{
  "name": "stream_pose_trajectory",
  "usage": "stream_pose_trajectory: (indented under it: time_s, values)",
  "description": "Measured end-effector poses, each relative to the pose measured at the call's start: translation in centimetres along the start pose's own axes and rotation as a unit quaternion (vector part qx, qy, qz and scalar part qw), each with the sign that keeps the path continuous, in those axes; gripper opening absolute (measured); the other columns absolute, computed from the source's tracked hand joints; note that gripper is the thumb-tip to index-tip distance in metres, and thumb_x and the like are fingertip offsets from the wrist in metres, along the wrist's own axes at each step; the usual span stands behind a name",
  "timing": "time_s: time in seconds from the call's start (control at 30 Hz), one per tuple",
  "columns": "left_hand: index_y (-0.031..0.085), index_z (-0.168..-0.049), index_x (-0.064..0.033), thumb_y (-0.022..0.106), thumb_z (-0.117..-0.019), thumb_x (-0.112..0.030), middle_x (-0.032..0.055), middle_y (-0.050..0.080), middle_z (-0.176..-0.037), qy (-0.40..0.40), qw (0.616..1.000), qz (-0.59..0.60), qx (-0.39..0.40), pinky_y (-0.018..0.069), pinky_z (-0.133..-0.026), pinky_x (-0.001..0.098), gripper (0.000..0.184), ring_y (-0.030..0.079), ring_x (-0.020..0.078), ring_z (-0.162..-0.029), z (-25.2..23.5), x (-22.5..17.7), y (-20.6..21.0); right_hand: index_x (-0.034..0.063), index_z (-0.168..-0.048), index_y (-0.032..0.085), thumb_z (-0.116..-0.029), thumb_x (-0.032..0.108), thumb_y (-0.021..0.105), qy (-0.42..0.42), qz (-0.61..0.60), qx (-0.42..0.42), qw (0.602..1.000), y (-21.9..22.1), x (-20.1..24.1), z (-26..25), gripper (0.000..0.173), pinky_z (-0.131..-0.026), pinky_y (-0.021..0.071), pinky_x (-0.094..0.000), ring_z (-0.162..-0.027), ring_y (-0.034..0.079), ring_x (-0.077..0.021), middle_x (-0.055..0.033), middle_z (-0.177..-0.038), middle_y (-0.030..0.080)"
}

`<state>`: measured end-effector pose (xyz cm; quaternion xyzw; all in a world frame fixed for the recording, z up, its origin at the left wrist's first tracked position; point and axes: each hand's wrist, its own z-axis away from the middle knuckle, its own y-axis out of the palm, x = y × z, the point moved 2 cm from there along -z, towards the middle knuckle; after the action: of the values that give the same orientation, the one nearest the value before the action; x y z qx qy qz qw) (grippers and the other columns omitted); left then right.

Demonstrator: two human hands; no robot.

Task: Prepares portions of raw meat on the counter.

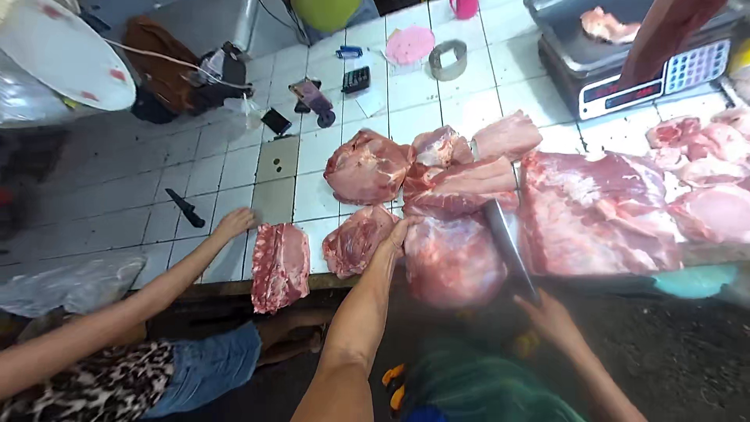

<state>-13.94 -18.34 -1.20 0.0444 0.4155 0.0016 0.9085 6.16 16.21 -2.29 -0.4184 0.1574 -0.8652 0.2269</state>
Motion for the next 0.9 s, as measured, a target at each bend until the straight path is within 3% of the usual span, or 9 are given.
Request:
stream_pose_trajectory:
  time_s: [0.17,0.23,0.3,0.37,0.47,0.67,0.73,0.83,0.9]
  values:
    - [0.064,-0.125,-0.0096,0.058,-0.0985,-0.043,0.0099,0.072,-0.109,0.015,0.999,-0.038,0.0,0.0592,-0.085,0.0437,0.043,0.07,0.0207,-0.097,0.2,0.3,0.2,0.005,-0.119,0.062,-0.0993,0.049,0.065,0.004,-0.021,0.014,1.0,-0.4,-0.2,-0.4,0.048,-0.063,0.0543,-0.0499,-0.063,0.061,-0.0252,-0.0123,-0.081,0.062]
    - [0.05,-0.149,-0.0151,0.056,-0.1011,-0.048,0.0105,0.062,-0.138,0.058,0.988,-0.139,-0.037,0.0523,-0.104,0.0493,0.059,0.061,0.0229,-0.124,4.4,1.5,0.4,0.0062,-0.12,0.062,-0.099,0.051,0.065,0.004,-0.013,0.018,1.0,-0.9,-0.1,0.2,0.049,-0.063,0.0536,-0.0492,-0.064,0.06,-0.0246,-0.0116,-0.081,0.062]
    - [0.051,-0.147,-0.0133,0.062,-0.1,-0.048,0.0138,0.062,-0.136,0.047,0.975,-0.164,-0.139,0.0531,-0.101,0.0526,0.059,0.062,0.027,-0.123,10.1,4.6,1.1,0.0081,-0.121,0.062,-0.0984,0.052,0.064,0.008,-0.004,0.02,1.0,-1.4,0.4,0.7,0.05,-0.066,0.0544,-0.0507,-0.067,0.062,-0.0253,-0.0118,-0.083,0.064]
    - [0.057,-0.129,-0.0039,0.058,-0.1005,-0.05,0.0183,0.064,-0.115,-0.077,0.973,-0.071,-0.207,0.0545,-0.082,0.047,0.054,0.064,0.029,-0.101,14.1,9.4,1.7,0.0084,-0.122,0.062,-0.0977,0.053,0.065,0.02,-0.008,0.024,0.999,-0.8,0.4,1.3,0.051,-0.067,0.0545,-0.0508,-0.068,0.063,-0.0255,-0.012,-0.085,0.064]
    - [0.037,-0.156,-0.0114,0.047,-0.0992,-0.067,0.0198,0.049,-0.152,-0.211,0.951,0.187,-0.13,0.0474,-0.106,0.0602,0.08,0.053,0.0386,-0.135,13.1,14.7,2.1,0.0067,-0.122,0.062,-0.0983,0.053,0.064,0.019,-0.017,0.008,1.0,0.6,0.3,1.5,0.052,-0.069,0.0552,-0.051,-0.07,0.063,-0.0257,-0.0122,-0.086,0.065]
    - [0.055,-0.129,-0.0126,0.044,-0.1019,-0.047,0.0195,0.065,-0.121,-0.051,0.93,0.364,-0.001,0.0558,-0.081,0.0574,0.045,0.066,0.0362,-0.105,13.6,13.8,2.8,0.0075,-0.117,0.064,-0.0974,0.052,0.066,-0.014,-0.096,-0.07,0.993,1.6,-0.6,5.9,0.048,-0.06,0.055,-0.044,-0.06,0.06,-0.0195,-0.0085,-0.081,0.064]
    - [0.06,-0.122,-0.0161,0.039,-0.1037,-0.043,0.0127,0.069,-0.11,0.075,0.943,0.314,0.076,0.0585,-0.08,0.0472,0.038,0.068,0.0276,-0.096,16.5,8.6,3.8,0.0072,-0.119,0.064,-0.0985,0.049,0.065,-0.019,-0.135,-0.09,0.987,1.3,-1.5,7.6,0.047,-0.056,0.0545,-0.0412,-0.057,0.058,-0.0176,-0.0072,-0.078,0.063]
    - [0.04,-0.154,-0.0137,0.05,-0.1008,-0.019,0.0089,0.054,-0.149,0.279,0.955,0.007,0.098,0.053,-0.104,0.0448,0.054,0.06,0.024,-0.127,18.2,4.4,5.1,0.007,-0.122,0.063,-0.1004,0.045,0.064,-0.003,-0.182,-0.111,0.977,2.1,-3.3,10.3,0.044,-0.051,0.0534,-0.0362,-0.052,0.056,-0.0152,-0.0051,-0.073,0.061]
    - [0.047,-0.151,-0.0057,0.072,-0.0935,-0.019,0.0152,0.027,-0.168,0.341,0.853,-0.395,-0.009,0.0449,-0.114,0.0537,0.064,0.039,0.0312,-0.148,16.3,4.9,6.9,0.0071,-0.122,0.063,-0.1004,0.046,0.064,-0.004,-0.204,-0.136,0.969,2.9,-4.5,11.1,0.045,-0.05,0.0526,-0.0367,-0.051,0.055,-0.0159,-0.0056,-0.072,0.06]
